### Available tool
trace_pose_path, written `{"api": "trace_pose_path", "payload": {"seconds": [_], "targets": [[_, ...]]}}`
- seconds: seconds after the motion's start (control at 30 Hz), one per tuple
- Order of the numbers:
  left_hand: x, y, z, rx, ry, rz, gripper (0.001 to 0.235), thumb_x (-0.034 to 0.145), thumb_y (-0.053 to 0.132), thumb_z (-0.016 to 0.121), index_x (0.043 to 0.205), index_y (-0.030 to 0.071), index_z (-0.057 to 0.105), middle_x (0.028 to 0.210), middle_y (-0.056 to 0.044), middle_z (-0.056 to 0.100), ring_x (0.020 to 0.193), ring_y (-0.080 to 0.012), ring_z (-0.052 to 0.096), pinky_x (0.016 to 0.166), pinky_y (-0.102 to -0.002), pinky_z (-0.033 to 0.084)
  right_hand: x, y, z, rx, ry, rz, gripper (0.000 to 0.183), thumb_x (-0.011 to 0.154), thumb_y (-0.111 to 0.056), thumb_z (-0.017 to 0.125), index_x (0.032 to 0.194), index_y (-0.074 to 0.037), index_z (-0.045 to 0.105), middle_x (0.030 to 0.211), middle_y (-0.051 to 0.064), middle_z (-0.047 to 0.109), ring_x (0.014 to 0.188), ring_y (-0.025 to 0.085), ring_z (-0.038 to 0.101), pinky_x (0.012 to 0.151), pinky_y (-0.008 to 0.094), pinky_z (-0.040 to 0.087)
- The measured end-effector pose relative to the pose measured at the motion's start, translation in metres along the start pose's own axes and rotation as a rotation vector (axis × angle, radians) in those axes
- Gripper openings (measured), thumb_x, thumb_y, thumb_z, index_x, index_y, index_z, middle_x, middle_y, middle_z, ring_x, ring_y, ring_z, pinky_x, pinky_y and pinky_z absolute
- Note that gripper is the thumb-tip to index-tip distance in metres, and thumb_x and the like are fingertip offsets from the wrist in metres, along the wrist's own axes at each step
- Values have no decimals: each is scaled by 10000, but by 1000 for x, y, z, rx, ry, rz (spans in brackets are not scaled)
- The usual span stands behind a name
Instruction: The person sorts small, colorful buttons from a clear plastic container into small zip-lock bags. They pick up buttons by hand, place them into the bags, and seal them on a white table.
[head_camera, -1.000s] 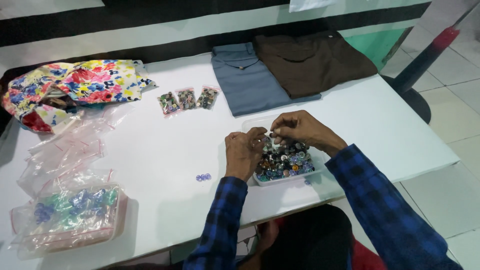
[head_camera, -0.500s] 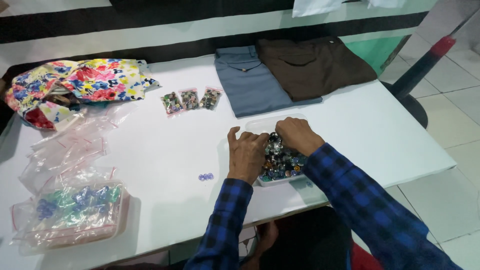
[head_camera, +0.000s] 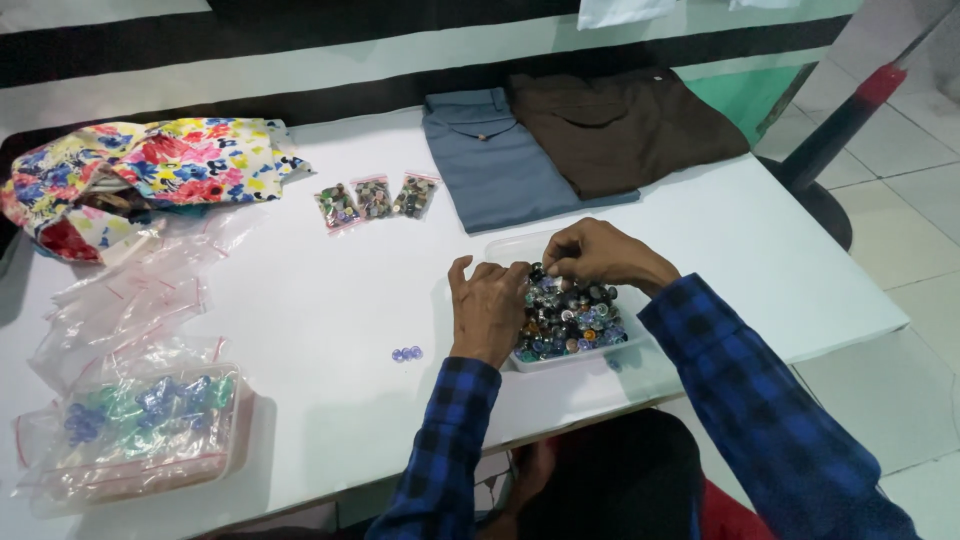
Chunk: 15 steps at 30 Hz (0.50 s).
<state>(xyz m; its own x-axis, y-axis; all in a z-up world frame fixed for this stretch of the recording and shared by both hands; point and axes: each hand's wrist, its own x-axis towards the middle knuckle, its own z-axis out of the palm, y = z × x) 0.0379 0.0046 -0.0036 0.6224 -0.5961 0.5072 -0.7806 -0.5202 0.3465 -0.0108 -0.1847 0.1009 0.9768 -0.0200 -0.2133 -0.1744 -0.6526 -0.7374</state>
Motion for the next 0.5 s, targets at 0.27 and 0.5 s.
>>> {"api": "trace_pose_path", "payload": {"seconds": [0.27,0.5], "targets": [[-1,-5,9,-74,19,-57,152,938,177,668,1080,230,681,835,31,757,1044,-165,703,1170,-490,203,8,19,2,216,34,-54,135,875,-62,702,979,11,749,827,181,778,756,246,767,683,332,643],[-3,0,13,83,82,-19,181,931,129,673,1088,212,637,889,19,751,1027,-155,714,1164,-496,232,-11,-24,14,-367,-48,-27,198,875,-192,727,1041,-119,806,964,142,801,995,385,748,871,474,598]]}}
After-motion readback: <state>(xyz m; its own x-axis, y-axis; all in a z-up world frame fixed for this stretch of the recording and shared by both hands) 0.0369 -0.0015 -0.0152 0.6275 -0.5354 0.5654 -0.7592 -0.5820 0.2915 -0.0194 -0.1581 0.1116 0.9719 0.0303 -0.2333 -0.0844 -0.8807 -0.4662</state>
